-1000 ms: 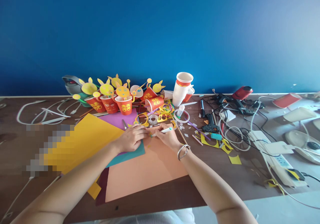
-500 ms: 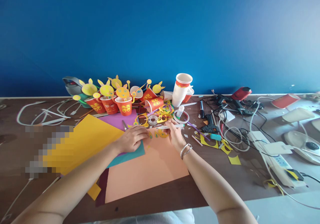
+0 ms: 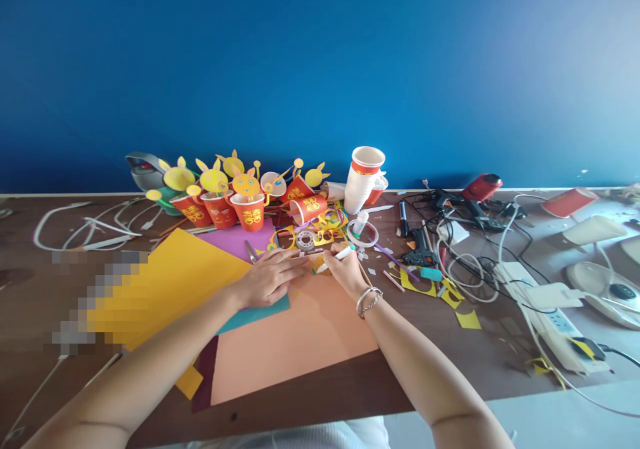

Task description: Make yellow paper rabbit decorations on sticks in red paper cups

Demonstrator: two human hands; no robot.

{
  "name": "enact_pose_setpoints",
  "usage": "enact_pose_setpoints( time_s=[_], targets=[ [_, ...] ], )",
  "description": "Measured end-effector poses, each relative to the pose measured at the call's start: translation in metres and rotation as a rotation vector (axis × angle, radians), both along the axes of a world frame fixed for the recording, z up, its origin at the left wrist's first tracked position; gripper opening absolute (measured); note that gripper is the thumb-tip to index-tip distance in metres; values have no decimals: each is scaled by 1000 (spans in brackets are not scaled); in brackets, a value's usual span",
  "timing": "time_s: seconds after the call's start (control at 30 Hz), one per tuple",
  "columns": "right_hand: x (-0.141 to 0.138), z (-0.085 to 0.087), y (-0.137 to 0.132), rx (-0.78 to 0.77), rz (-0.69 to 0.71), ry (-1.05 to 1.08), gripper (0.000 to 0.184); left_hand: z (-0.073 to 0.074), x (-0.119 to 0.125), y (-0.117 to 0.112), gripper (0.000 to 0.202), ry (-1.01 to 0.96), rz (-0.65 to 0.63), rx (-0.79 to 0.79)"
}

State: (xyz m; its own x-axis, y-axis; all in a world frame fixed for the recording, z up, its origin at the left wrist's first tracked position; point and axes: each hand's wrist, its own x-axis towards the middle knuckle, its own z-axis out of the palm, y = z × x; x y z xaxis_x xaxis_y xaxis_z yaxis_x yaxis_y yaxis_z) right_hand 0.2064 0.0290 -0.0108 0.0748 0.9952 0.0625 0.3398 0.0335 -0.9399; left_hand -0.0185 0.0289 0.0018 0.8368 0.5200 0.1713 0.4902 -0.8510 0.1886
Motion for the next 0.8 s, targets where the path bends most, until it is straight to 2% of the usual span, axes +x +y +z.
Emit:
enact_pose_setpoints(
  time_s=[0.47, 0.8],
  targets=[
    [1, -2, 0, -16, 37, -77, 28, -3, 6, -1, 49, 0, 2, -50],
    [1, -1, 0, -65, 25, 48, 28, -3, 5, -1, 47, -31, -4, -90]
  ],
)
